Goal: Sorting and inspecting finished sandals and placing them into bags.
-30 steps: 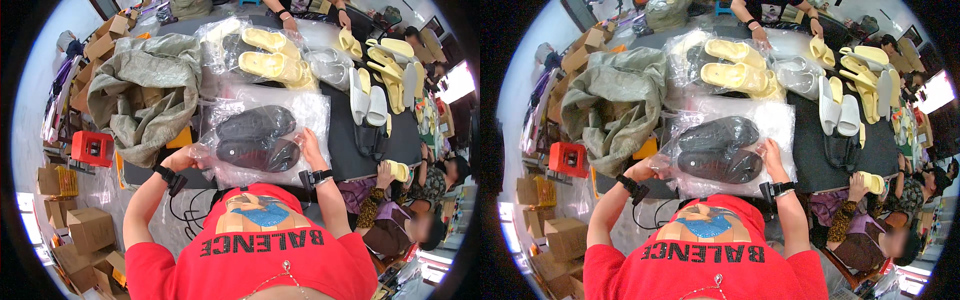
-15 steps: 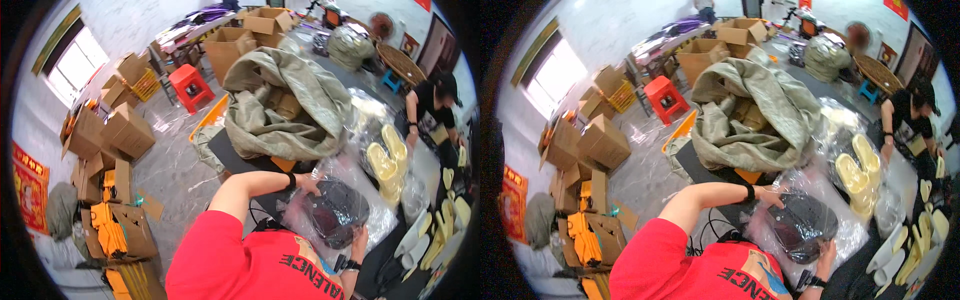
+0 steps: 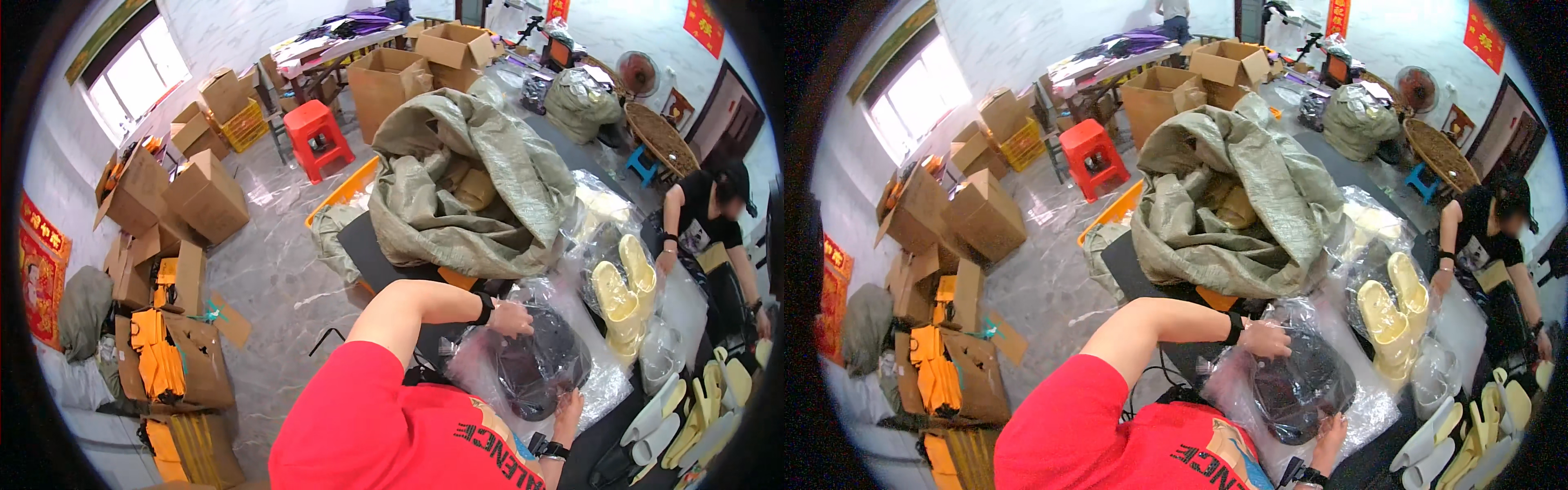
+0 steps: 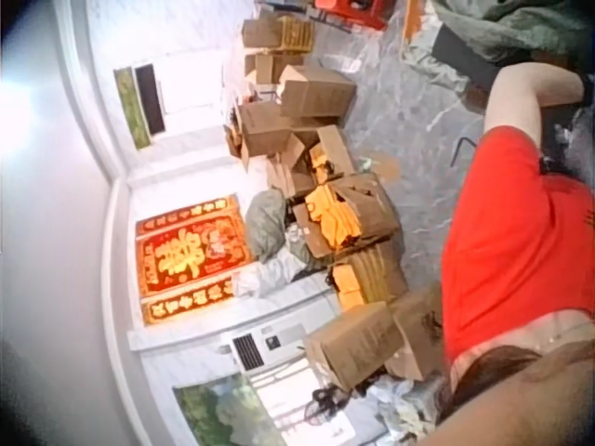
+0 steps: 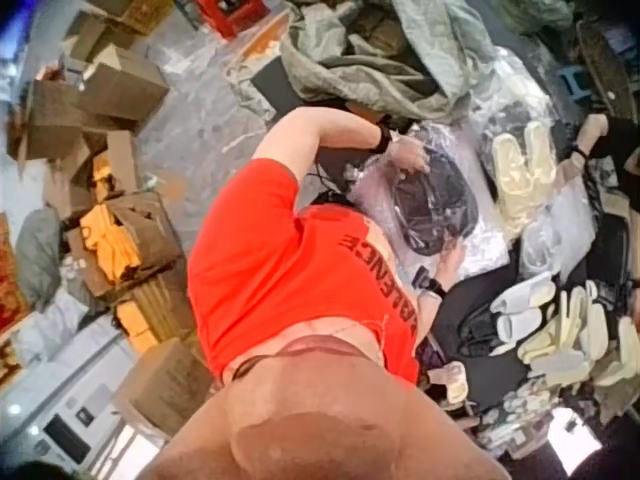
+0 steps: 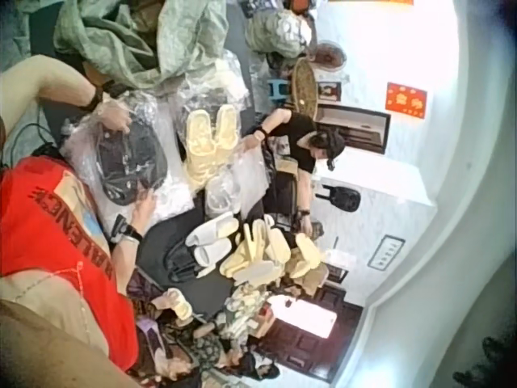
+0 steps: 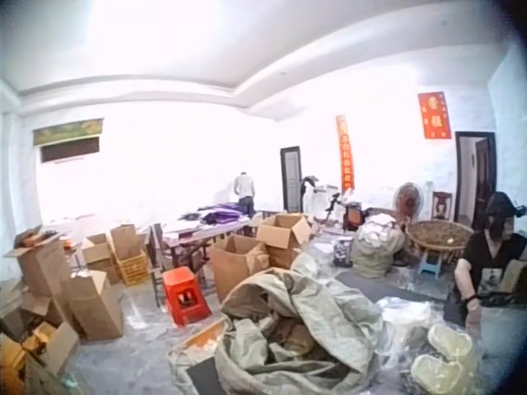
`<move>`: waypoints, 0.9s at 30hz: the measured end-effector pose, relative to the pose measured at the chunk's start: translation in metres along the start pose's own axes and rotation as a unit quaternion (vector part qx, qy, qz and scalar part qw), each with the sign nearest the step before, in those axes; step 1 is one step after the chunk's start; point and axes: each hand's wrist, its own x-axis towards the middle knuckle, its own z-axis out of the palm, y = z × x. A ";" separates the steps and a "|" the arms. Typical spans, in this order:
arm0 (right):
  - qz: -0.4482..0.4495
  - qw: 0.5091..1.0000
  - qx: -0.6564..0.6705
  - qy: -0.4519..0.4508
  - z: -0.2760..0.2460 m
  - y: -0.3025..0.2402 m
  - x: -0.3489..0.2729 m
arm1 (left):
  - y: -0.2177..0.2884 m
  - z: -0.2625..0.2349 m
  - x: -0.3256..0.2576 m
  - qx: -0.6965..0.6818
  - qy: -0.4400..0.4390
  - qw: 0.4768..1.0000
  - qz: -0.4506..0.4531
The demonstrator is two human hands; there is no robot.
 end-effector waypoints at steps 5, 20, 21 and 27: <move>-0.262 0.912 -0.289 -0.129 0.009 -0.001 -0.004 | 0.021 -0.034 0.031 -0.071 0.048 0.995 0.049; -0.067 0.991 0.116 0.006 0.006 -0.013 -0.055 | 0.058 -0.031 0.058 -0.058 0.052 0.992 0.100; -0.081 0.991 0.107 0.021 0.004 -0.014 -0.055 | 0.060 -0.035 0.055 -0.066 0.047 0.992 0.096; -0.190 0.969 0.071 0.142 -0.021 -0.022 -0.048 | 0.044 -0.036 0.031 -0.076 0.142 0.985 0.065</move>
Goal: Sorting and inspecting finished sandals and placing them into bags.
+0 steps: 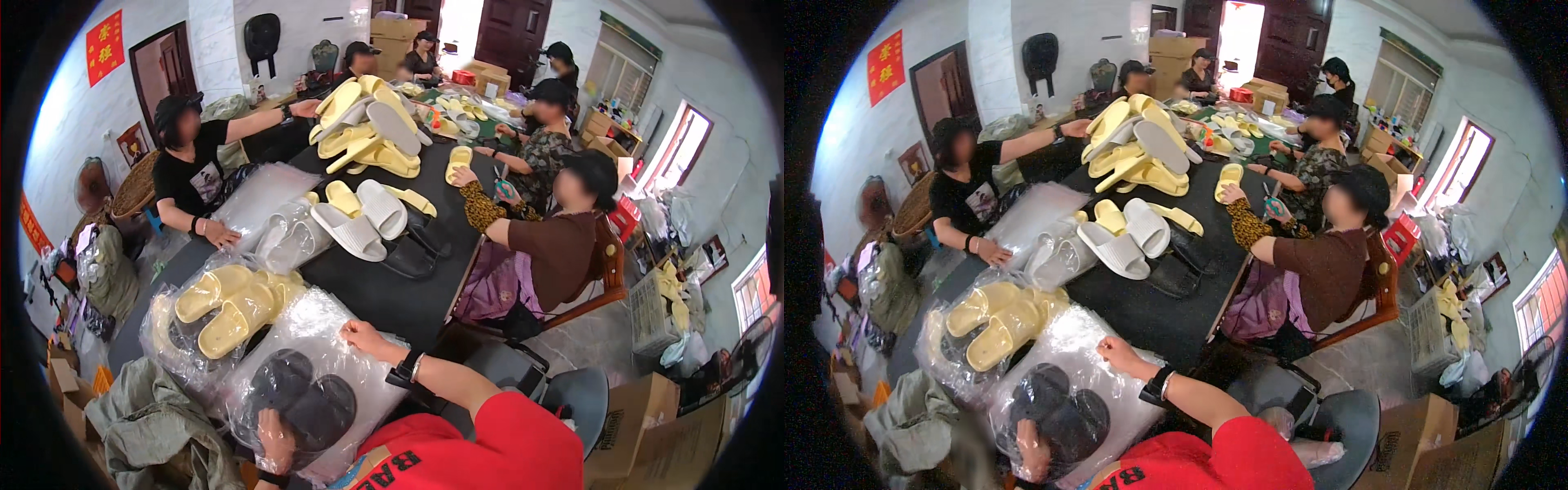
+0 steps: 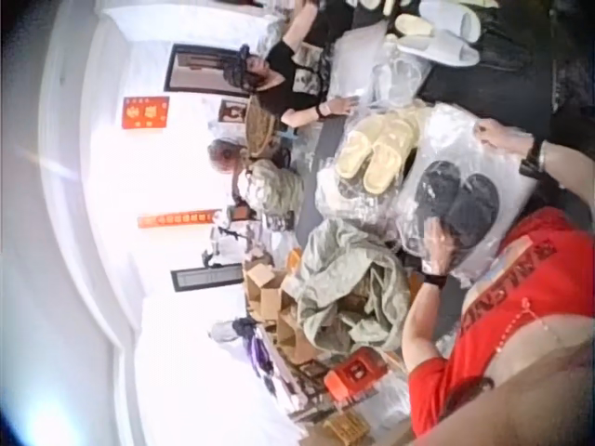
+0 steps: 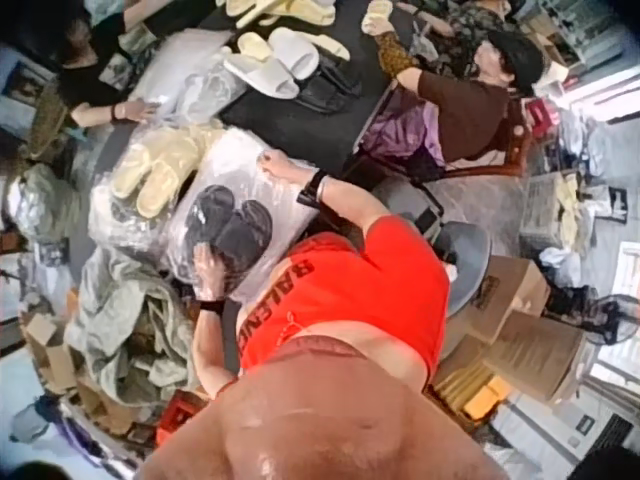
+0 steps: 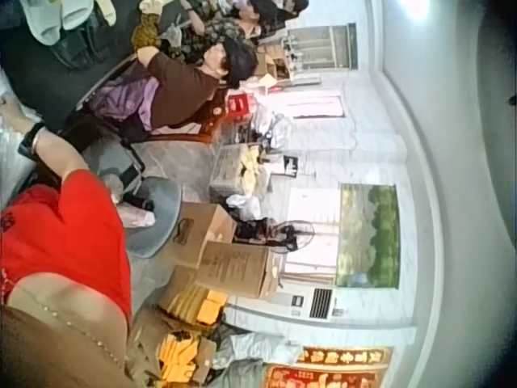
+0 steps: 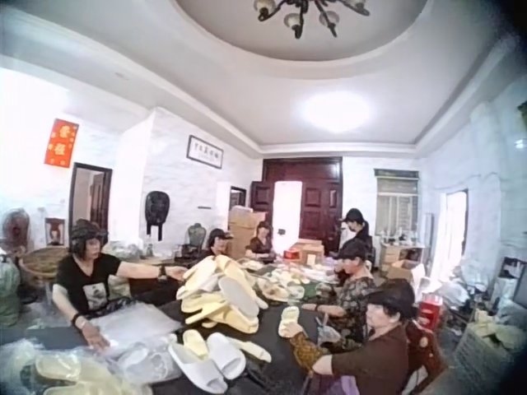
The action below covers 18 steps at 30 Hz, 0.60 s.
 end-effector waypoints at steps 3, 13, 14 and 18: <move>-0.016 0.999 0.032 0.022 -0.017 -0.005 0.006 | -0.038 0.011 -0.042 -0.046 -0.011 0.991 -0.127; 0.111 0.992 -0.053 -0.006 -0.051 -0.012 -0.026 | -0.121 0.067 -0.133 0.051 0.028 0.996 -0.068; 0.107 0.992 -0.071 -0.020 -0.052 -0.010 -0.030 | -0.127 0.073 -0.140 0.068 0.025 0.993 -0.089; 0.013 0.995 -0.101 -0.016 -0.066 0.024 -0.046 | -0.094 0.076 -0.114 0.108 -0.097 0.968 -0.205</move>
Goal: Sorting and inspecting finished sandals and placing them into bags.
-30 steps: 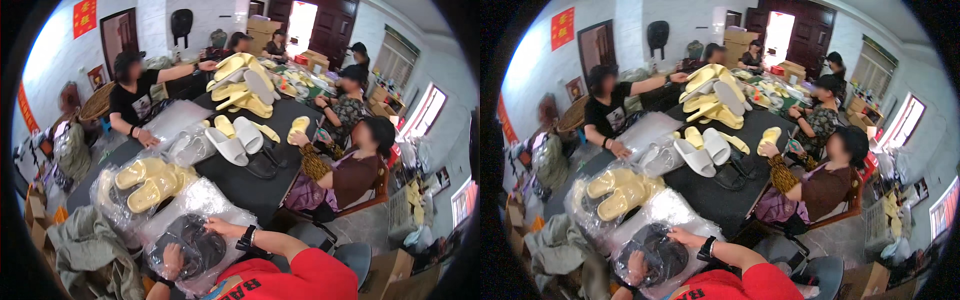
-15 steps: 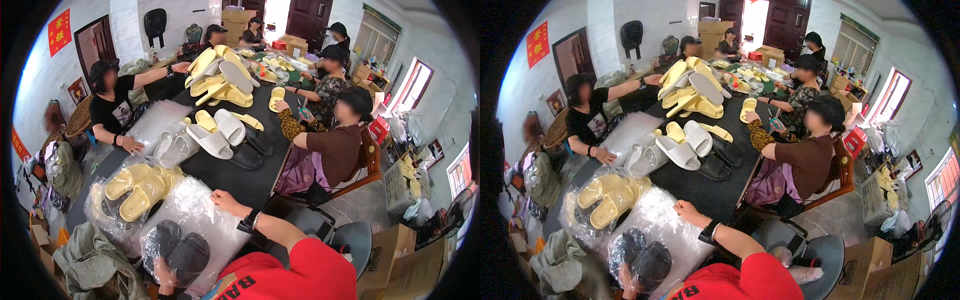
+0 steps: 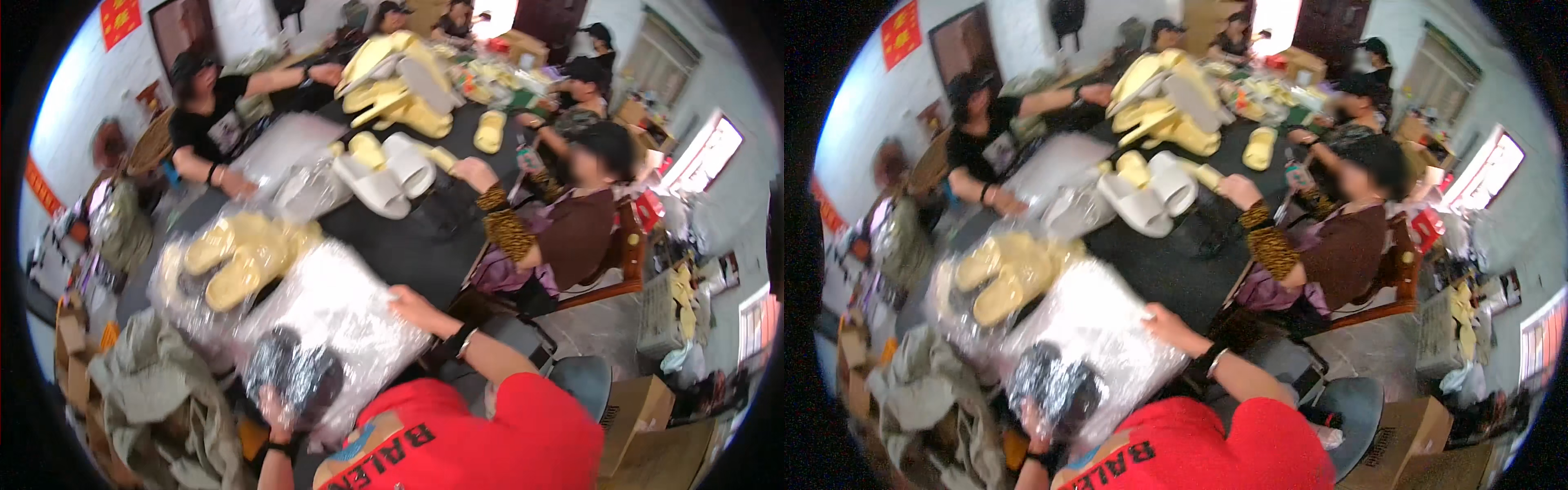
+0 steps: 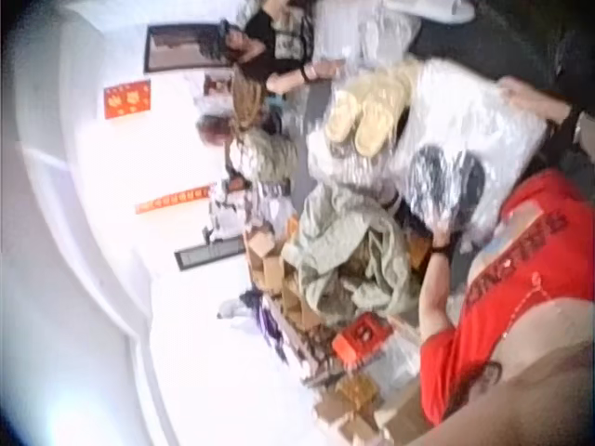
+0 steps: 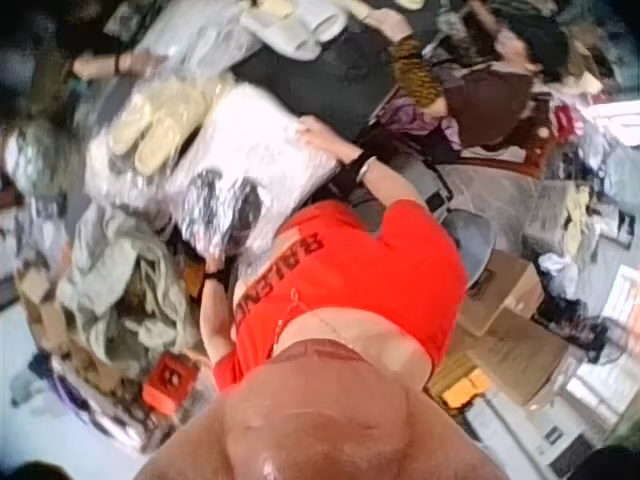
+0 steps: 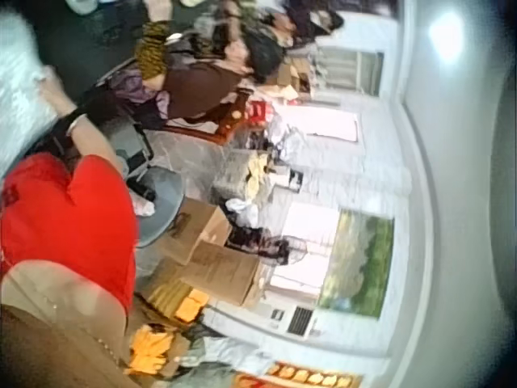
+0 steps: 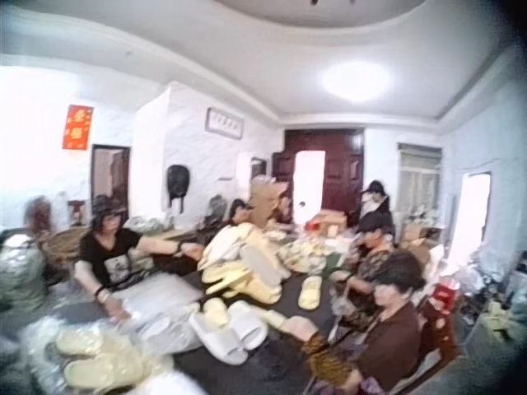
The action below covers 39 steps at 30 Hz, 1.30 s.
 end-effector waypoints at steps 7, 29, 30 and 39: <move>-0.131 0.984 -0.119 -0.037 0.022 -0.061 -0.043 | 0.006 0.003 -0.016 0.061 -0.022 0.995 -0.071; -0.132 0.968 -0.186 -0.105 0.009 -0.039 0.007 | 0.053 -0.265 0.025 -0.473 0.338 0.810 -0.072; -0.146 0.963 -0.199 -0.109 0.014 -0.035 0.011 | 0.069 -0.260 0.044 -0.419 0.344 0.837 -0.072; -0.197 0.936 -0.267 -0.120 0.024 -0.018 0.014 | 0.215 -0.084 0.163 -0.077 0.033 0.995 0.056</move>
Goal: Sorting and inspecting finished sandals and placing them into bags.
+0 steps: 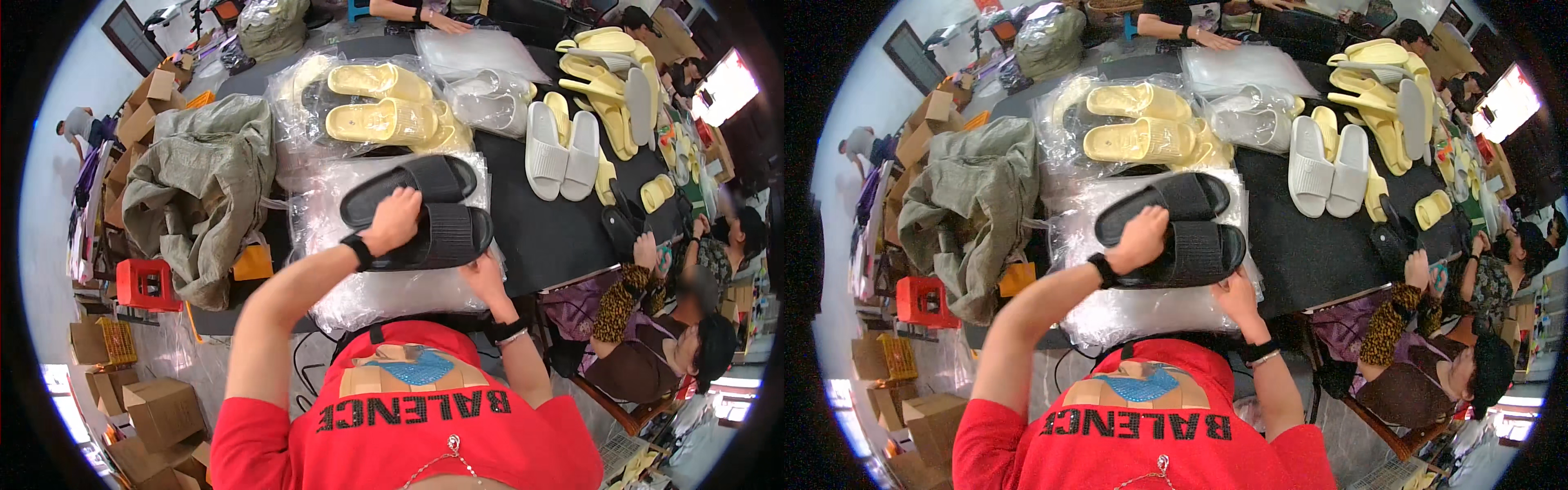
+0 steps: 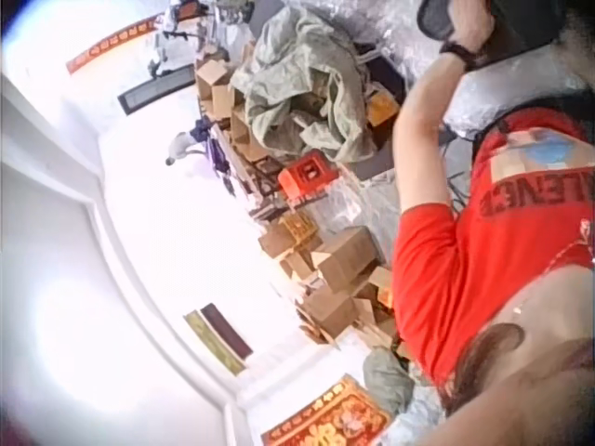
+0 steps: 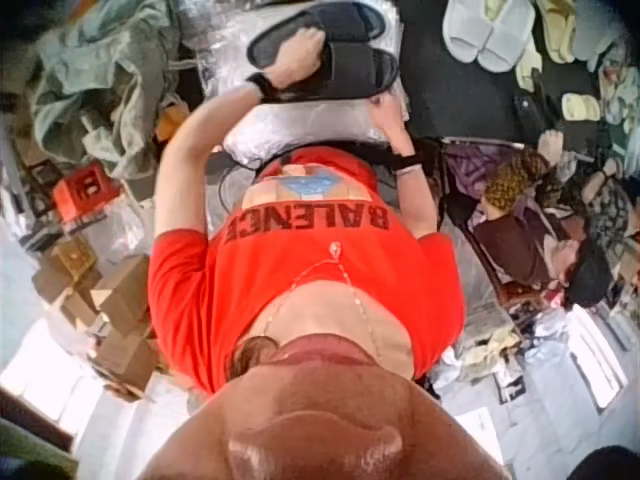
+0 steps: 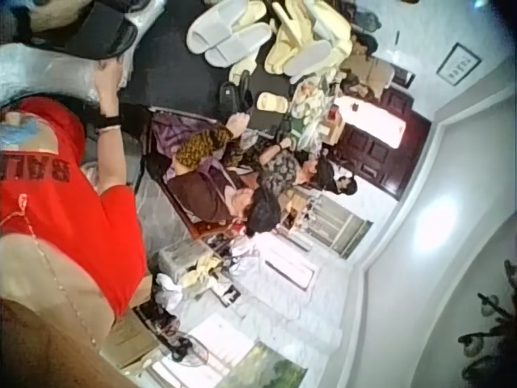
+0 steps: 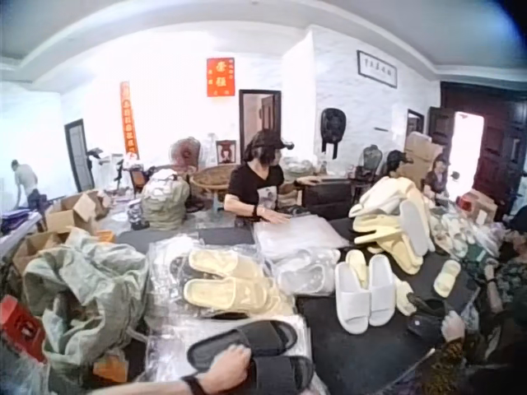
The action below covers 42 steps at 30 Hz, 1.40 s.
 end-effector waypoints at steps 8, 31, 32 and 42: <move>0.143 0.987 -0.040 -0.055 -0.008 0.007 -0.027 | -0.043 0.034 -0.003 0.086 0.039 0.995 0.004; -0.098 0.924 -0.297 -0.220 0.045 -0.008 -0.002 | -0.067 0.005 -0.138 0.071 -0.041 0.996 -0.033; -0.092 0.919 -0.312 -0.223 0.046 -0.006 -0.001 | -0.080 0.005 -0.146 0.075 -0.029 0.996 -0.040; -0.074 0.970 0.151 -0.173 0.012 -0.015 0.031 | -0.058 -0.087 -0.130 0.153 0.012 0.987 -0.038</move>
